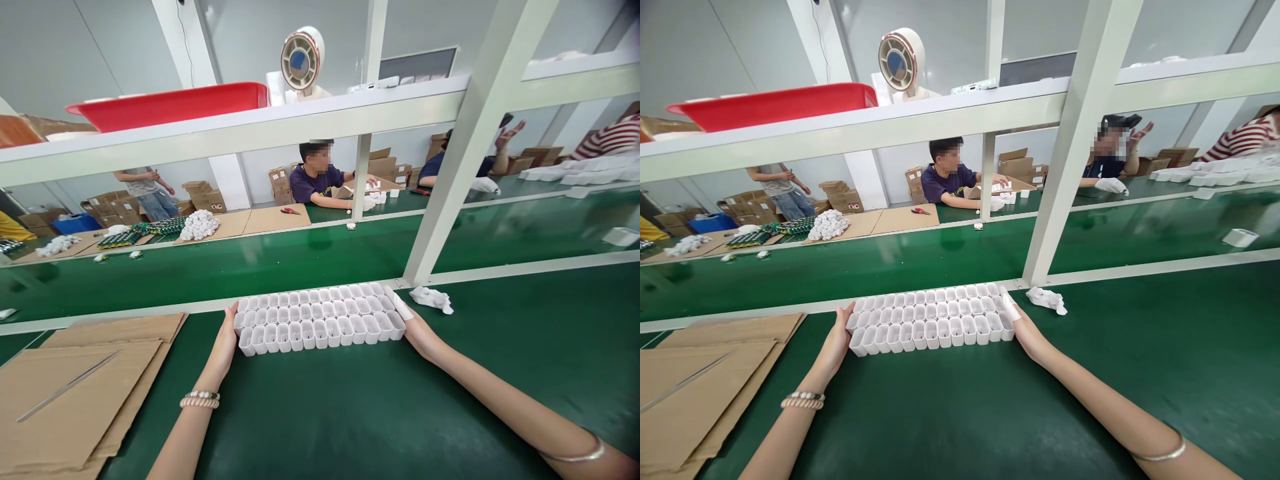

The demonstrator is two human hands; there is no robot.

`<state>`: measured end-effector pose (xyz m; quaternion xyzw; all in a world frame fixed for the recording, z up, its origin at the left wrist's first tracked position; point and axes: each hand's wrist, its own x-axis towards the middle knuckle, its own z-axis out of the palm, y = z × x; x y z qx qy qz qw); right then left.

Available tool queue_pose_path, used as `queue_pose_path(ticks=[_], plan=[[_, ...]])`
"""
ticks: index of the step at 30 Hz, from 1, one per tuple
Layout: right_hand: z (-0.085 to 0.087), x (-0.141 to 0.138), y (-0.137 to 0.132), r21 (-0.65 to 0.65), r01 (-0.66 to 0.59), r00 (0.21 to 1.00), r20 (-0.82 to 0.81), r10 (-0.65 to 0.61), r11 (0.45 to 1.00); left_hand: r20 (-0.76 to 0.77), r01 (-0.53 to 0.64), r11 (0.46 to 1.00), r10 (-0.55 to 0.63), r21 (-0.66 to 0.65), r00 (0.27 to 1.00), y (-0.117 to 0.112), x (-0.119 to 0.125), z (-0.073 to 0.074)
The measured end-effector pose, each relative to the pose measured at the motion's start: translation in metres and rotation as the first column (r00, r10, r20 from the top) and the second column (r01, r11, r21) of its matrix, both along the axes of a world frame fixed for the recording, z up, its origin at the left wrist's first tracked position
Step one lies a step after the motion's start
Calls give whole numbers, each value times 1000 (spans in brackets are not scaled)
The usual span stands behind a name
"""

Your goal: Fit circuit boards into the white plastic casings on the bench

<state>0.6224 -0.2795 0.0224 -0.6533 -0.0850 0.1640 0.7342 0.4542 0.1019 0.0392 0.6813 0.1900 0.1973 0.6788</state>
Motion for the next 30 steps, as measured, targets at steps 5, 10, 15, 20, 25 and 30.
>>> queue_pose_path(ticks=[5, 10, 15, 20, 25, 30], plan=[[-2, 1, -1, -9, -1, 1000, -1, 1, 1000, -12, -15, 1000, 15, 13, 1000, 2, 1, -2], [-2, 1, 0, -9, 2, 1000, 0, -2, 1000, -17, -20, 1000, 20, -5, 1000, 2, 1, -3], [-2, 1, 1, 10, 9, 1000, 6, -9, 1000, -20, -35, 999, 35, -19, 999, 2, 2, -3], [0, -1, 1, 8, 13, 1000, 0, -13, 1000, 1, -70, 996, 70, 54, 998, 4, 3, -9], [0, -2, 0, 37, 2, 1000, -17, -2, 999, 38, -61, 992, 57, 110, 998, 4, 2, -9], [1, -2, 2, 43, 24, 999, -31, -22, 999, 39, -31, 993, 27, 117, 999, 3, 1, -6]])
